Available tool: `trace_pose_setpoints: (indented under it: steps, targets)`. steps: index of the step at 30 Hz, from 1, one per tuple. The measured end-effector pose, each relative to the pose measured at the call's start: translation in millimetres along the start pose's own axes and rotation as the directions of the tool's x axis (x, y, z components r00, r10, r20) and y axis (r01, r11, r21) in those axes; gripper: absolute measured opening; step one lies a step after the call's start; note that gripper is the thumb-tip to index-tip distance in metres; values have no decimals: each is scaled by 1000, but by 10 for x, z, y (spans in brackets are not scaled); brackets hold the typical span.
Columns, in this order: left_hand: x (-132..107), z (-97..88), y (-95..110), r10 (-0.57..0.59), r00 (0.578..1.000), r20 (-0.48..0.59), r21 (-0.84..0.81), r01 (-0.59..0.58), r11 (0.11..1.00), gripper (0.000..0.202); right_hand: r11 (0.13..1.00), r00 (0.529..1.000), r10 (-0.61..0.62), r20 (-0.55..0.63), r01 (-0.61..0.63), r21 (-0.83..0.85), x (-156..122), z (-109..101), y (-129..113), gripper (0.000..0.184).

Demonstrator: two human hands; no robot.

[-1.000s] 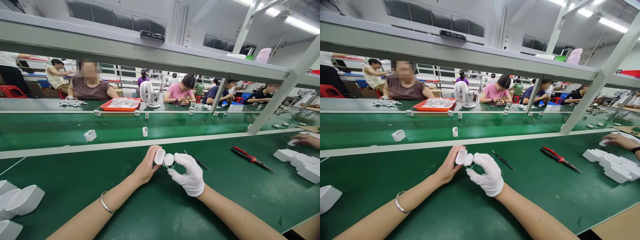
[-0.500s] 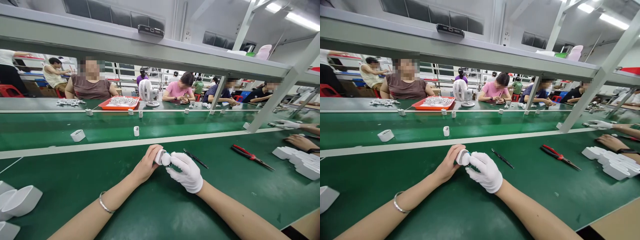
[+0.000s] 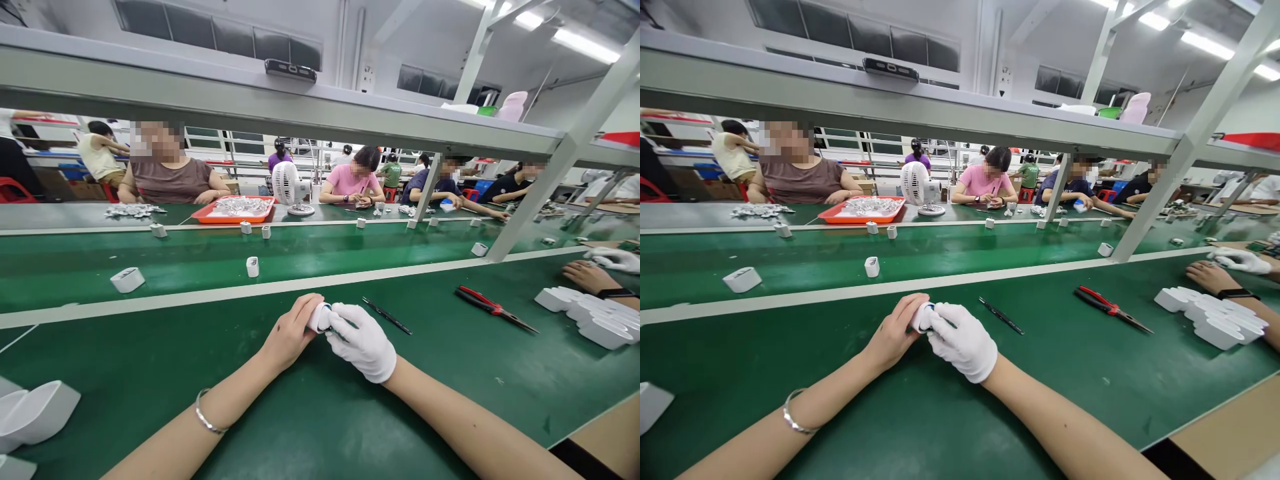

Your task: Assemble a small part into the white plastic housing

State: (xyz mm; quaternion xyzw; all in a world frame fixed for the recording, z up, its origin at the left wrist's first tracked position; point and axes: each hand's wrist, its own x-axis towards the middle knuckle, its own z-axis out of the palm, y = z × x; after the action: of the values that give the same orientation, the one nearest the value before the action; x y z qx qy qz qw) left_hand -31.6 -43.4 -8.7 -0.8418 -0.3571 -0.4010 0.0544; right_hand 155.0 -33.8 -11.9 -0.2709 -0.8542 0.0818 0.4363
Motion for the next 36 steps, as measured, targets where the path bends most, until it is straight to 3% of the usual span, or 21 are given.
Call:
trace_pose_setpoints:
  steps: [3,5,7,8,9,11,13,15,18,22,24,25,27,28,29,30,31,33,34,36]
  targets:
    - [-1,1,-22,-9,1000,-4,22,9,1000,47,983,986,-127,-108,111,-145,19,-94,-92,29]
    - [7,-3,-23,3,1000,-15,32,-3,999,48,975,968,-184,-169,158,-159,12,-176,-168,41]
    - [16,-11,-7,34,999,-29,31,-33,999,47,995,974,-101,-203,98,-22,2,-229,-242,53]
    - [20,-14,5,54,998,-33,26,-53,998,47,995,981,3,-195,17,101,2,-236,-276,56]
    - [22,-16,18,74,997,-35,21,-73,997,47,963,979,133,-154,-91,253,6,-231,-305,58]
    - [24,-16,39,110,993,-37,12,-110,994,48,766,924,381,33,-335,549,27,-194,-345,62]
    - [23,-8,49,133,990,-42,18,-132,991,49,496,839,494,227,-486,719,53,-144,-361,68]
    - [22,4,49,151,987,-46,32,-150,988,51,333,797,525,298,-515,790,69,-100,-360,73]
    - [20,19,48,172,984,-55,33,-171,985,53,264,783,561,270,-478,838,62,-35,-353,76]
    - [8,29,60,150,988,-30,-14,-150,989,52,323,786,585,200,-452,831,47,35,-327,69]
    - [5,38,63,63,998,27,-64,-61,996,51,426,804,556,214,-496,757,66,-11,-268,68]
    - [7,45,61,-4,997,72,-93,11,996,52,526,818,529,224,-523,670,82,-71,-218,66]
    - [23,62,52,-150,967,207,-140,181,974,52,788,850,489,197,-527,317,114,-262,-74,56]
    - [36,71,46,-209,935,288,-151,260,954,50,866,858,484,169,-498,49,127,-380,17,48]
    - [50,79,40,-252,897,364,-154,324,933,45,852,851,506,138,-470,-230,134,-503,117,42]
    - [66,86,36,-272,863,426,-156,366,917,41,761,810,573,126,-468,-450,135,-618,218,37]
    - [81,90,35,-275,842,465,-163,387,907,38,655,734,664,141,-480,-584,132,-717,314,34]
    - [105,92,40,-265,837,479,-190,394,899,34,521,566,803,188,-512,-683,117,-844,462,26]
    - [113,90,46,-263,841,473,-201,394,897,32,505,515,829,216,-526,-685,110,-868,503,21]
    - [121,83,57,-267,840,472,-219,405,887,25,520,519,824,226,-536,-665,107,-852,509,20]
